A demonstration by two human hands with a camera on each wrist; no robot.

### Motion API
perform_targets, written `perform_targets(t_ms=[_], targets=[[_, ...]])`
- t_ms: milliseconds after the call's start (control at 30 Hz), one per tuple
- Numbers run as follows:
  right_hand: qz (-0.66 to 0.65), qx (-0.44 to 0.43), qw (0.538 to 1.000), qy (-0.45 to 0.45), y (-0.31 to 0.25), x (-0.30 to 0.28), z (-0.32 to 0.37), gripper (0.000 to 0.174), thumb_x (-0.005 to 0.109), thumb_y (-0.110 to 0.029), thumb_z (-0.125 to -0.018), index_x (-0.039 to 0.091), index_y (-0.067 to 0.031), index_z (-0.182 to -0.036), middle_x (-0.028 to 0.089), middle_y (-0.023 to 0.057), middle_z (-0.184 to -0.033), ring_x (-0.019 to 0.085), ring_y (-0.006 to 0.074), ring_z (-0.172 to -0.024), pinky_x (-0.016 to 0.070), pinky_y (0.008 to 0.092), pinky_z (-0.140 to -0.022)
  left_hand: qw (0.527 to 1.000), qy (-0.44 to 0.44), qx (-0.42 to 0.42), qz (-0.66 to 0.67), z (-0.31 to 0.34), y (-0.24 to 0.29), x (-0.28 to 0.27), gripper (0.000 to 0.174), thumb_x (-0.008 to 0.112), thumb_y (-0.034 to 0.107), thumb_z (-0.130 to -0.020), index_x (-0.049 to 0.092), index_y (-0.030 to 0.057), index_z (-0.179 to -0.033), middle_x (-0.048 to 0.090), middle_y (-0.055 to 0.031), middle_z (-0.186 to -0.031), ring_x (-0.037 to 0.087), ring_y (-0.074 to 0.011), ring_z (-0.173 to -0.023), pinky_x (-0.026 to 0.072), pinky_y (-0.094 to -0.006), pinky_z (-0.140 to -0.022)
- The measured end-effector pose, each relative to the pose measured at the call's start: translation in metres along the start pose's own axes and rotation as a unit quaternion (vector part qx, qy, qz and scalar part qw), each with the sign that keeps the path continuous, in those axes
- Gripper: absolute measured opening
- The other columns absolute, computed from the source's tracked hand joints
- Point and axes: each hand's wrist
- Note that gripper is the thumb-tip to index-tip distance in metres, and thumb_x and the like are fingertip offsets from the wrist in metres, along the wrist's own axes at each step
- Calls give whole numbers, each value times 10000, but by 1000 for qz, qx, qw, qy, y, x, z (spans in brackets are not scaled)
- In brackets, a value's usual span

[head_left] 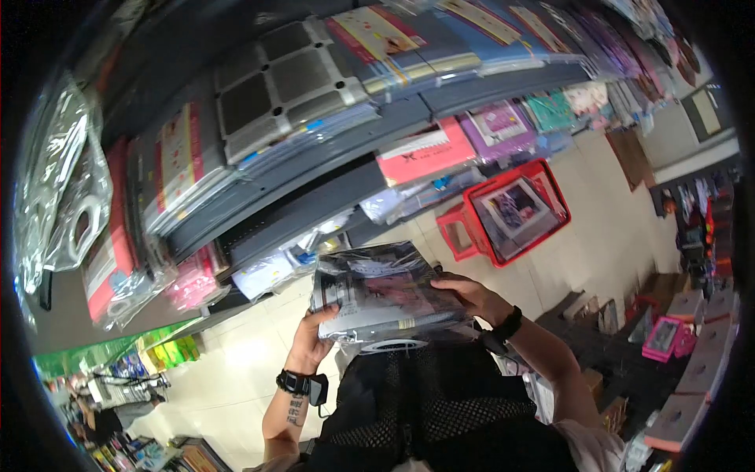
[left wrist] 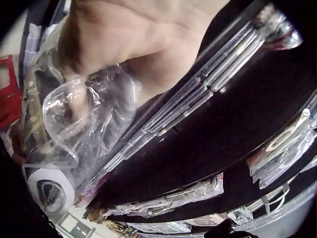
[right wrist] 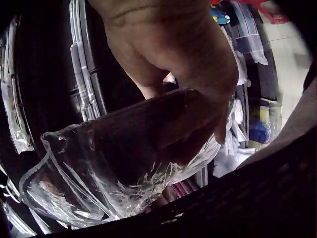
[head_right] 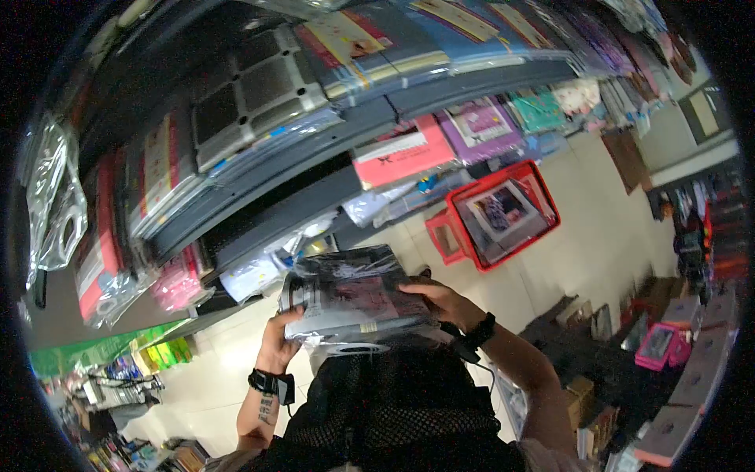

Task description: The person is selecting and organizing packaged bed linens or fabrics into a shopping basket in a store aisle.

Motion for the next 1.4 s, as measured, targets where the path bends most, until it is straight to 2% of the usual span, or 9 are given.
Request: perform_targets(t_ms=[133, 167, 200, 267, 633, 800, 1000, 1300, 1400], targets=[[-18, -100, 981, 166, -12, 45, 73, 270, 555, -162, -880, 550, -15, -1106, 618, 75, -1044, 595, 159, -932, 494, 310, -806, 994, -44, -92, -28, -20, -10, 30, 330, 602, 11, -785, 518, -2, -1104, 615, -114, -957, 624, -225, -838, 525, -325, -736], [370, -360, 847, 131, 25, -14, 67, 277, 571, -134, -867, 545, -12, -1114, 616, 82, -1046, 594, 165, -943, 497, 299, -816, 991, -53, -113, -36, -21, -13, 43, 331, 604, 12, -785, 518, -3, -1104, 616, -116, -959, 624, -226, -838, 524, -332, -739], [367, -363, 845, 138, 20, -14, 74, 277, 571, -134, -867, 545, -12, -1114, 616, 82, -1046, 594, 165, -943, 497, 299, -816, 988, -61, -134, -45, -23, -17, 55, 332, 606, 14, -784, 519, -3, -1104, 616, -117, -961, 624, -228, -838, 523, -340, -741], [-176, -79, 972, 131, 3, -11, 91, 272, 573, -103, -861, 546, 1, -1111, 611, 93, -1051, 593, 178, -950, 497, 308, -827, 983, -70, -157, -62, -34, -28, 69, 341, 612, 22, -783, 519, 1, -1111, 617, -116, -967, 620, -230, -864, 522, -348, -755], [-43, -340, 912, 227, -58, -167, 217, 461, 614, -77, -799, 438, 12, -1215, 552, 105, -1099, 564, 239, -975, 465, 361, -837, 925, -178, -184, -282, -133, -159, 130, 315, 535, 166, -895, 458, -16, -1140, 602, -156, -1037, 632, -299, -881, 546, -363, -743], [-40, -442, 854, 271, -80, -277, 215, 507, 603, -36, -788, 385, -9, -1246, 522, 80, -1078, 541, 221, -985, 478, 377, -806, 919, -26, 58, -388, -176, -205, 66, 481, 534, 369, -871, 437, 16, -1183, 546, -182, -1162, 576, -310, -1017, 506, -408, -780], [-41, -456, 845, 276, -114, -355, 188, 590, 593, -90, -809, 311, -162, -1322, 481, 42, -1153, 488, 212, -1044, 475, 426, -747, 930, 198, 31, -308, -149, -287, -67, 483, 499, 364, -873, 442, 28, -1215, 562, -170, -1137, 583, -295, -989, 480, -412, -816], [-75, -353, 860, 361, -61, -487, 75, 605, 589, -159, -842, 243, -84, -1332, 460, 85, -1191, 517, 241, -988, 500, 419, -794, 891, 364, -106, -251, -36, -408, -156, 302, 576, 298, -802, 581, 46, -969, 606, -74, -807, 571, -205, -656, 455, -357, -557], [-67, -264, 957, 98, -31, -537, 10, 473, 566, -178, -859, 306, -44, -1232, 488, 135, -1119, 559, 278, -919, 515, 411, -787, 886, 390, -123, -217, -43, -414, -162, 348, 579, 310, -800, 566, 41, -1020, 618, -87, -866, 581, -219, -703, 465, -370, -594]])
Point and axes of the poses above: each hand's wrist, its own z-axis away from the middle knuckle, its own x-axis out of the palm, y = z × x
